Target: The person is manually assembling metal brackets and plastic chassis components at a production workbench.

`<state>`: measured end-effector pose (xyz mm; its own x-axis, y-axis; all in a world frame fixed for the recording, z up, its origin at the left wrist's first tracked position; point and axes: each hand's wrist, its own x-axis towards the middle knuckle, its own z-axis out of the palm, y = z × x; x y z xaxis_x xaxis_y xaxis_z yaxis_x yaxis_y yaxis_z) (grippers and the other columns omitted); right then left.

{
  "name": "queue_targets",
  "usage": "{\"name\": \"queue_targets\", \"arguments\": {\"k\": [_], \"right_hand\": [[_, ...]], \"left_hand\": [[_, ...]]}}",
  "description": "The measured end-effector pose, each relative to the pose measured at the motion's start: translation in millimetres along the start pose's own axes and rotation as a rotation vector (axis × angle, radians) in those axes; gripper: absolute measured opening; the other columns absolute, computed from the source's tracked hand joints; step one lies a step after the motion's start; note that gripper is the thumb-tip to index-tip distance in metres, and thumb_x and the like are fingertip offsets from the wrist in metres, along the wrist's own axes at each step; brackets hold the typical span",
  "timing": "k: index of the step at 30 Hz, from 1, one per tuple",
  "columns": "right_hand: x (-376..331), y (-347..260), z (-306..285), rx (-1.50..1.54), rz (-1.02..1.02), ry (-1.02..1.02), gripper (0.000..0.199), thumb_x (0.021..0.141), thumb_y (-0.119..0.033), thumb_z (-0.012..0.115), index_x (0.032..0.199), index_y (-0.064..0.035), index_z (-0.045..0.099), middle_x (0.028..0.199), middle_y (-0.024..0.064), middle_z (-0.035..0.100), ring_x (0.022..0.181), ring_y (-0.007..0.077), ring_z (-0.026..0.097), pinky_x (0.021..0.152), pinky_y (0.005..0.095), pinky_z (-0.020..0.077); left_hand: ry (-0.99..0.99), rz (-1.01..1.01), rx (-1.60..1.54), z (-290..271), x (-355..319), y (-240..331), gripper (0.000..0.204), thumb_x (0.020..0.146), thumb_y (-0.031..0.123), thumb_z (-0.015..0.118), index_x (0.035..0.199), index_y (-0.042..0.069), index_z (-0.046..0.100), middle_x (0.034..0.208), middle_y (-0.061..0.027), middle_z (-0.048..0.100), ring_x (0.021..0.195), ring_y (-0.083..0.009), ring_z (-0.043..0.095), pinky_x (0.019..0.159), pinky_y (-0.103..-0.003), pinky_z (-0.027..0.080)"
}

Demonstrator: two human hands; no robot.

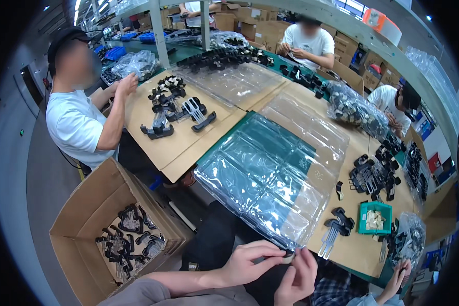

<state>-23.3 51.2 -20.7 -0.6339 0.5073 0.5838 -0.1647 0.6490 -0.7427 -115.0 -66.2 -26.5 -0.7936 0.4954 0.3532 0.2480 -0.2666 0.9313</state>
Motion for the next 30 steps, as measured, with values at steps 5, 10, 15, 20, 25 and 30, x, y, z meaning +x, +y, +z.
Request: {"name": "queue_targets", "arguments": {"k": [5,10,15,20,25,30], "right_hand": [[15.5,-14.5,5.7,0.548,0.721,0.061,0.025,0.088,0.014,0.063,0.111,0.0082,0.070,0.108,0.0200,0.075,0.095,0.0265,0.074,0.086,0.0293,0.0596],[18.8,-16.2,15.3,0.721,0.556,0.103,0.035,0.078,0.018,0.078,0.111,0.0070,0.074,0.110,0.0216,0.076,0.093,0.0240,0.076,0.083,0.0279,0.0626],[18.6,-11.7,7.9,0.269,0.132,-0.013,0.029,0.077,0.016,0.079,0.104,0.0049,0.075,0.113,0.0199,0.076,0.099,0.0280,0.076,0.088,0.0308,0.0615],[7.7,-20.3,-0.3,0.117,0.141,-0.063,0.024,0.074,0.011,0.085,0.096,0.0033,0.077,0.111,0.0180,0.077,0.098,0.0283,0.076,0.084,0.0301,0.0622],[10.2,-22.9,-1.3,-0.007,0.017,-0.077,0.022,0.073,0.008,0.087,0.093,0.0031,0.078,0.109,0.0180,0.077,0.095,0.0267,0.075,0.080,0.0295,0.0621],[13.8,-23.9,-1.4,-0.080,-0.095,-0.105,0.023,0.073,0.007,0.087,0.093,0.0025,0.078,0.109,0.0180,0.077,0.090,0.0255,0.075,0.076,0.0288,0.0614]], "left_hand": [[-0.011,0.495,0.387,-3.7,11.4,-2.9,0.025,0.080,-0.012,0.077,0.105,-0.003,0.076,0.105,-0.0131,0.076,0.082,-0.0242,0.071,0.075,-0.030,0.059],[-0.046,0.186,0.200,-14.3,15.3,6.0,0.020,0.085,-0.009,0.071,0.104,-0.003,0.075,0.111,-0.0134,0.073,0.086,-0.0219,0.068,0.078,-0.029,0.056],[-0.126,-0.133,-0.075,-19.0,17.3,14.3,0.018,0.086,-0.013,0.064,0.101,-0.005,0.071,0.103,-0.0151,0.070,0.084,-0.0197,0.063,0.075,-0.026,0.052],[-0.094,-0.241,-0.237,-15.4,12.0,18.0,0.013,0.085,-0.012,0.066,0.094,-0.004,0.071,0.094,-0.0085,0.068,0.072,-0.0136,0.055,0.065,-0.022,0.042],[-0.097,-0.242,-0.182,-14.3,9.2,18.8,0.012,0.085,-0.012,0.064,0.092,-0.003,0.069,0.093,-0.0081,0.068,0.071,-0.0128,0.054,0.063,-0.023,0.042],[-0.174,-0.233,-0.104,-22.3,9.0,20.5,0.016,0.087,-0.014,0.059,0.097,-0.007,0.068,0.101,-0.0144,0.066,0.080,-0.0162,0.058,0.071,-0.024,0.050]]}}
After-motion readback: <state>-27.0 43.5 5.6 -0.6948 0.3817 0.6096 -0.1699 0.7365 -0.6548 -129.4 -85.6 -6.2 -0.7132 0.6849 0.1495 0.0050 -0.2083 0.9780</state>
